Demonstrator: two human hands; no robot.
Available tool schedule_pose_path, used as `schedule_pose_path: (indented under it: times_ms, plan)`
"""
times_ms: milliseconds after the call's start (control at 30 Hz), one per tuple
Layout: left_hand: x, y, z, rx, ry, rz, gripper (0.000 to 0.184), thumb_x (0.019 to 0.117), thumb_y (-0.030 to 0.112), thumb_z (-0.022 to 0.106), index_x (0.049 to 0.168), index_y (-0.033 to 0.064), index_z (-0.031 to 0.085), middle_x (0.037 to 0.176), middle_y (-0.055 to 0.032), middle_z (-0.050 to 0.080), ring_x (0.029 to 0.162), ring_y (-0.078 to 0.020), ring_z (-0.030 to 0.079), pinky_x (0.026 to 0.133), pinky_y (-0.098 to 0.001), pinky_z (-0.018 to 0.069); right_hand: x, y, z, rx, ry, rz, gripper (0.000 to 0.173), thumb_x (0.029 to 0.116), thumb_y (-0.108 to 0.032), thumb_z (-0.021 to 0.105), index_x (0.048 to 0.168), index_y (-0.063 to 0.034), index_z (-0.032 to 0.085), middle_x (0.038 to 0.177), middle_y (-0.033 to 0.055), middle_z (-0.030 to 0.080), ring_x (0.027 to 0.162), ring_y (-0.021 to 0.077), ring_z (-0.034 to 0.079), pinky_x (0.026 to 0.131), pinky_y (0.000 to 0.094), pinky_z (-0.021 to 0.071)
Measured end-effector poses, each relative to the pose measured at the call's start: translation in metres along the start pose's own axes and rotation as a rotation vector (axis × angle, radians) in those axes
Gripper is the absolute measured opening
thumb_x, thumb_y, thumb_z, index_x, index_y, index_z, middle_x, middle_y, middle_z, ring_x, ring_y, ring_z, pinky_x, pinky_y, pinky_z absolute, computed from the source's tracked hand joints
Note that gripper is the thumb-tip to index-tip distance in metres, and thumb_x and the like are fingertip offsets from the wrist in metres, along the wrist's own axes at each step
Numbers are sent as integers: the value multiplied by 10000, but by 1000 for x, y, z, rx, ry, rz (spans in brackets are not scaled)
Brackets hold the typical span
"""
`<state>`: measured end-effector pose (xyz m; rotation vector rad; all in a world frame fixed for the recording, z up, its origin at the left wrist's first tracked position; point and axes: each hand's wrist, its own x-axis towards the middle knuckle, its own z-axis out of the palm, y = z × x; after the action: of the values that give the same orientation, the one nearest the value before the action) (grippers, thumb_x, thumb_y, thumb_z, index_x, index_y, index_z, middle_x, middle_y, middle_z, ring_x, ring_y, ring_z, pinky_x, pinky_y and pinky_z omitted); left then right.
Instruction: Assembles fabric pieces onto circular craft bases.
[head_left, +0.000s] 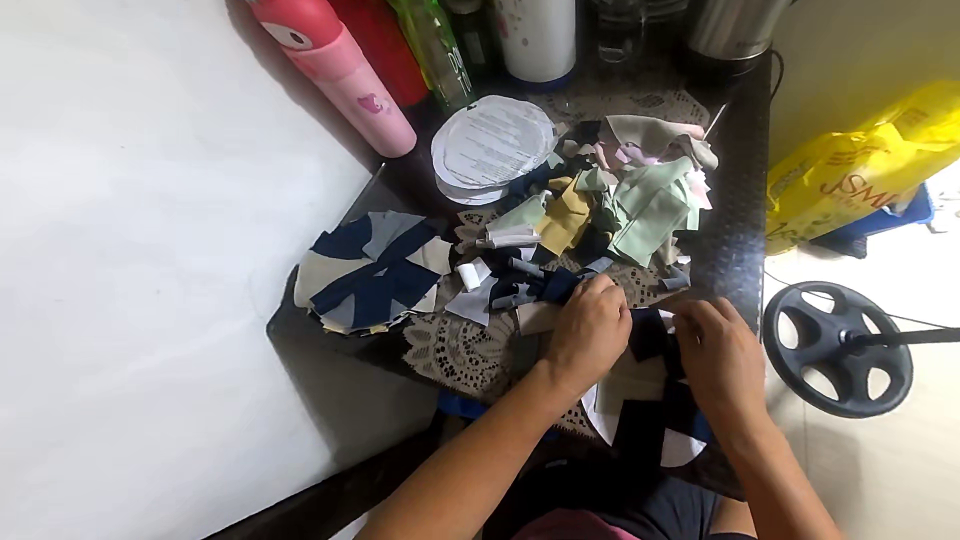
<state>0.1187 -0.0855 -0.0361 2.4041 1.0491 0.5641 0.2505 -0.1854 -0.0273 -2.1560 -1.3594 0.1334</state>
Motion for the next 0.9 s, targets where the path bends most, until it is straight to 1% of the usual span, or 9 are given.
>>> schedule_pose_path:
  times_ms: [200, 233, 367, 467, 567, 667, 767, 833, 900]
  plan:
    - [-1, -2, 3, 5, 39, 22, 150, 919, 88, 647, 842, -11, 729, 921, -144, 696, 875, -267, 697, 795, -382, 579, -9, 2, 8, -62, 45, -133, 217, 939, -73, 628, 1044, -133, 808, 1074, 174, 715, 978, 400, 669, 771, 539, 531]
    - [0, -1, 2, 1, 27, 11, 143, 921, 87, 647, 861, -11, 732, 931, -144, 698, 884, -269, 697, 800, -386, 578, -8, 2, 10, -72, 41, -138, 225, 938, -77, 629, 1052, -144, 811, 1092, 178, 712, 987, 409, 664, 772, 543, 527]
    - [3, 0, -9, -67, -86, -41, 155, 947, 45, 610, 1030, 13, 738, 1031, -152, 701, 941, -273, 695, 851, -414, 572, -9, 3, 14, -97, 19, -137, 243, 934, -81, 636, 1079, -167, 810, 1131, 194, 702, 1018, 425, 655, 779, 558, 515]
    - [2, -4, -10, -82, -103, -7, 185, 947, 29, 593, 995, 45, 771, 1083, -139, 696, 970, -249, 688, 863, -392, 570, -9, 4, 14, -98, 15, -133, 245, 933, -81, 635, 1081, -169, 810, 1138, 198, 699, 1016, 432, 652, 774, 556, 513]
    - [1, -5, -11, -71, -110, 13, 195, 946, 23, 590, 984, 42, 780, 1098, -143, 704, 1012, -253, 689, 890, -390, 567, -9, 3, 15, -105, 11, -130, 247, 936, -85, 631, 1085, -172, 808, 1150, 198, 696, 1022, 433, 649, 777, 560, 509]
    - [2, -5, -15, -79, -127, 11, 231, 949, 3, 562, 1037, 35, 774, 1120, -149, 700, 1016, -253, 688, 897, -389, 564, -10, 2, 10, -108, -35, -128, 259, 907, -104, 663, 1119, -169, 796, 1200, 205, 680, 1060, 446, 635, 797, 580, 499]
    - [-5, -4, -16, -80, -51, 38, 266, 952, -2, 532, 1087, 36, 758, 1122, -145, 700, 982, -254, 693, 868, -392, 574, -10, 3, -4, -31, -78, -107, 329, 854, -122, 736, 1179, -159, 771, 1254, 210, 658, 1106, 460, 615, 838, 618, 487]
    - [-16, 1, -13, -54, 53, 85, 263, 938, 2, 538, 1051, 44, 772, 1096, -133, 726, 1013, -273, 705, 888, -416, 578, -11, 12, -18, 58, -42, -86, 315, 866, -149, 724, 1179, -140, 762, 1255, 211, 655, 1130, 460, 610, 876, 649, 489]
    - [-27, 8, -5, -22, 135, 119, 267, 928, 7, 544, 1032, 61, 785, 1106, -114, 742, 1056, -292, 701, 904, -433, 573, -14, 26, -29, 112, 37, -37, 284, 898, -179, 670, 1158, -102, 754, 1243, 204, 660, 1122, 423, 623, 871, 604, 512]
